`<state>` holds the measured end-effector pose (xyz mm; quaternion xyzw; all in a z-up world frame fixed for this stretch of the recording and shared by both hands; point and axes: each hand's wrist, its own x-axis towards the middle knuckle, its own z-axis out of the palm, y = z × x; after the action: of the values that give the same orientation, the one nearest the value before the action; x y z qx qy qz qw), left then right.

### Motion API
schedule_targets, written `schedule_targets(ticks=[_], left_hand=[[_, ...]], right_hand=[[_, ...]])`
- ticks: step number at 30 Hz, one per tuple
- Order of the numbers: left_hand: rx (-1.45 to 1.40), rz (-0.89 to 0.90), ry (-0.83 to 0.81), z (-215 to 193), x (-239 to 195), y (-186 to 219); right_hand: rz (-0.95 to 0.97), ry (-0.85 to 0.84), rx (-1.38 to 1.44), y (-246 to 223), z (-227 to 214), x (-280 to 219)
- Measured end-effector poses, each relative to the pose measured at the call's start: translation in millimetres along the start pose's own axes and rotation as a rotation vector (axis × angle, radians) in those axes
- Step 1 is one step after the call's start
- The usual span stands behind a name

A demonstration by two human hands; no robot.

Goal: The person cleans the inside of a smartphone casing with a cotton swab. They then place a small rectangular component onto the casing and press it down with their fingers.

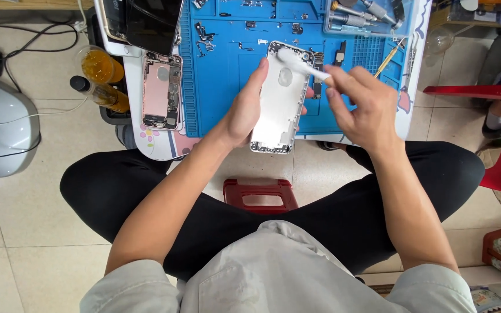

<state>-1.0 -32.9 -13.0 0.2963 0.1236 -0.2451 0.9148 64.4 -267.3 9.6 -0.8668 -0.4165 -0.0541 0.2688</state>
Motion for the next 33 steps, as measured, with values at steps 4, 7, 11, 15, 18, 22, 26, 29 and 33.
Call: schedule_targets(ticks=[4,7,11,15,18,22,26,29,33], left_hand=[[0.001,-0.031,-0.059,3.9,-2.8,0.7],[0.007,-0.025,-0.041,7.7,-1.4,2.3],[0.001,-0.016,-0.022,7.0,-2.7,5.3],[0.003,0.050,-0.008,9.9,-4.2,13.9],[-0.005,0.048,-0.010,9.6,-6.7,11.0],[-0.001,0.040,-0.007,9.2,-4.3,6.9],[-0.014,0.039,0.007,6.6,-4.1,7.2],[0.022,0.055,-0.018,7.0,-4.1,5.2],[0.018,0.057,-0.024,6.0,-3.2,4.4]], right_hand=[[0.015,0.038,0.046,3.8,1.6,1.4],[0.019,0.032,0.093,0.6,-1.7,2.0],[0.003,-0.027,0.121,1.2,-10.8,2.4],[0.064,0.020,0.003,5.6,-24.6,5.1],[0.069,-0.042,0.092,8.6,-28.4,0.6],[0.052,0.017,-0.021,12.4,-26.7,-3.2],[0.062,-0.065,0.158,5.5,-24.3,-0.8],[0.075,-0.015,0.073,8.3,-21.8,-3.8],[0.067,-0.029,0.113,5.1,-20.9,-0.5]])
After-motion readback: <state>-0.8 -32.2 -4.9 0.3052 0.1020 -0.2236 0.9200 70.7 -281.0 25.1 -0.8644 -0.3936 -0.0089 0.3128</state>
